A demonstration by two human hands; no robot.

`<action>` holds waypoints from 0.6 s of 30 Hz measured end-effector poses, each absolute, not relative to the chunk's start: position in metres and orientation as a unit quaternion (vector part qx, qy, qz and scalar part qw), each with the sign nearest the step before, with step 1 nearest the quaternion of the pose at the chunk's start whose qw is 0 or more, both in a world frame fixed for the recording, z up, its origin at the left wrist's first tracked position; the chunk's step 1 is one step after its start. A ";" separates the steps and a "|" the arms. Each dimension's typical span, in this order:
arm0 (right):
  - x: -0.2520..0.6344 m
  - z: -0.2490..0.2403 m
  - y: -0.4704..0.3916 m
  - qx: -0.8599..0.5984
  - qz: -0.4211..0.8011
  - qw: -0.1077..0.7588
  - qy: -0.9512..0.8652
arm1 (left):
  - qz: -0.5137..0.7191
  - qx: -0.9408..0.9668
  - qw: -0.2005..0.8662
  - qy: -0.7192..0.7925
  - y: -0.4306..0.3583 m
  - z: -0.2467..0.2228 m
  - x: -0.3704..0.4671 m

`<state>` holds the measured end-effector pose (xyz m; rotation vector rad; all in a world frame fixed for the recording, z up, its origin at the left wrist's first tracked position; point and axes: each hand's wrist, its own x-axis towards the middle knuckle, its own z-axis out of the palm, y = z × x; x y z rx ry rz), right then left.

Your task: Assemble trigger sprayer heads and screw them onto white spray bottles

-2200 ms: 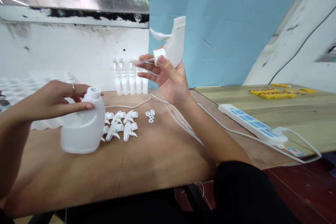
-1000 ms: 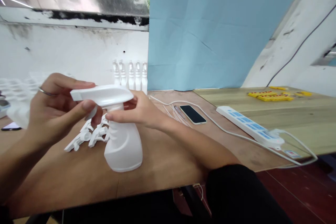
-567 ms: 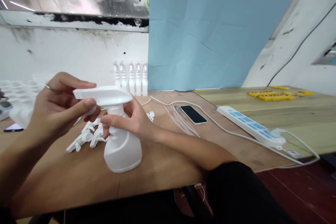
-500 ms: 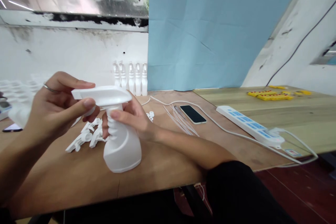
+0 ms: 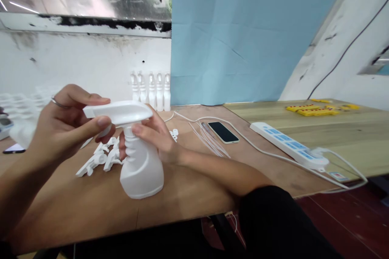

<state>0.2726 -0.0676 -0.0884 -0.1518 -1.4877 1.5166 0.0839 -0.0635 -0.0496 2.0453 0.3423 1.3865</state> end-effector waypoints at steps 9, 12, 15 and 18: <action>0.271 -0.090 -0.069 -0.074 0.598 0.512 -0.612 | 0.525 0.779 0.320 0.122 -0.061 -0.051 0.085; 0.271 -0.090 -0.068 -0.092 0.581 0.506 -0.631 | 0.526 0.779 0.323 0.113 -0.061 -0.050 0.086; 0.272 -0.089 -0.067 -0.065 0.600 0.499 -0.622 | 0.522 0.774 0.336 0.128 -0.063 -0.050 0.087; 0.273 -0.086 -0.067 -0.086 0.579 0.490 -0.646 | 0.520 0.769 0.342 0.144 -0.065 -0.049 0.087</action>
